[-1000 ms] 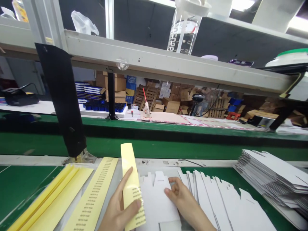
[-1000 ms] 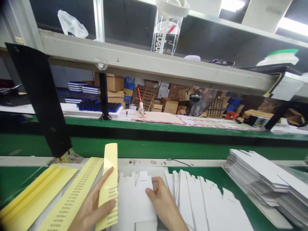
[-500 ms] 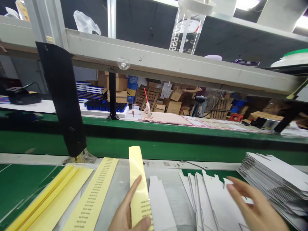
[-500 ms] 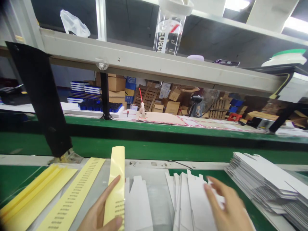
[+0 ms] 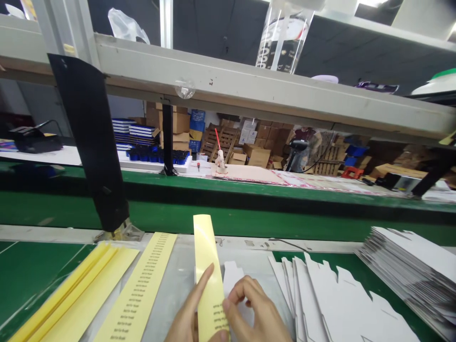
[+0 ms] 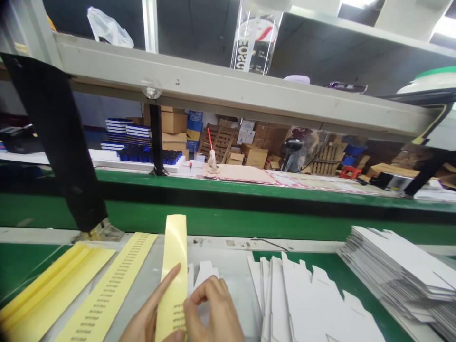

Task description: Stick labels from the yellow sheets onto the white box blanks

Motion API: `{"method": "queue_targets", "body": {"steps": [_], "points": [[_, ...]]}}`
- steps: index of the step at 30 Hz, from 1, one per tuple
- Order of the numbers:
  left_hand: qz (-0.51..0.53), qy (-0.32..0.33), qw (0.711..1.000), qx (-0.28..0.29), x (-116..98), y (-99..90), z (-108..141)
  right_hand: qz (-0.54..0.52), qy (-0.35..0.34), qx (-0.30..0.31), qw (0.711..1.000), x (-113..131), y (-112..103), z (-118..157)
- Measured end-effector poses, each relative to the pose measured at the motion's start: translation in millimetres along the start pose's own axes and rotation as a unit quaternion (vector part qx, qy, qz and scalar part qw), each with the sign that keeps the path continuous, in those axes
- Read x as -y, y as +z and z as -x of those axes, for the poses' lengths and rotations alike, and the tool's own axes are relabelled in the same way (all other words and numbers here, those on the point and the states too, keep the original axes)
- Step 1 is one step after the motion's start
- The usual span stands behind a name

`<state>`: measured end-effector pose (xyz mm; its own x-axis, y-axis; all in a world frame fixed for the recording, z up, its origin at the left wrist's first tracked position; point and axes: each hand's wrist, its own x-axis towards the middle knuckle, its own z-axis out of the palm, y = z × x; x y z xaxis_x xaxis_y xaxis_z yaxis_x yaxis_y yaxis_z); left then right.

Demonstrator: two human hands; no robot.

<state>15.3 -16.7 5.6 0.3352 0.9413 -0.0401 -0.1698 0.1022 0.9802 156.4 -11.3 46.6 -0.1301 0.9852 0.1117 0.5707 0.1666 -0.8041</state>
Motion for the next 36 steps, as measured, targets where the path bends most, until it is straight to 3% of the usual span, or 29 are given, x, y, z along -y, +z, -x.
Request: {"method": "queue_targets", "body": {"steps": [3, 5, 9, 14, 36], "points": [[-0.03, -0.026, 0.999, -0.023, 7, -4.6, -2, -0.015, -0.039, 0.027, 0.999, 6, -12, -7], [-0.069, -0.048, 0.996, -0.042, 13, -9.7, -4, -0.051, -0.021, 0.02, 0.998, 2, -20, -16], [-0.121, -0.042, 0.988, -0.09, 25, -20.3, -10, -0.126, 0.089, 0.014, 0.988, -32, -23, -37], [-0.128, -0.024, 0.987, -0.092, 35, -25.8, -14, -0.147, 0.117, 0.046, 0.981, -65, -9, -41], [-0.116, -0.034, 0.987, -0.103, 29, -24.7, -11, -0.113, 0.119, 0.059, 0.985, -56, -13, -40]]}}
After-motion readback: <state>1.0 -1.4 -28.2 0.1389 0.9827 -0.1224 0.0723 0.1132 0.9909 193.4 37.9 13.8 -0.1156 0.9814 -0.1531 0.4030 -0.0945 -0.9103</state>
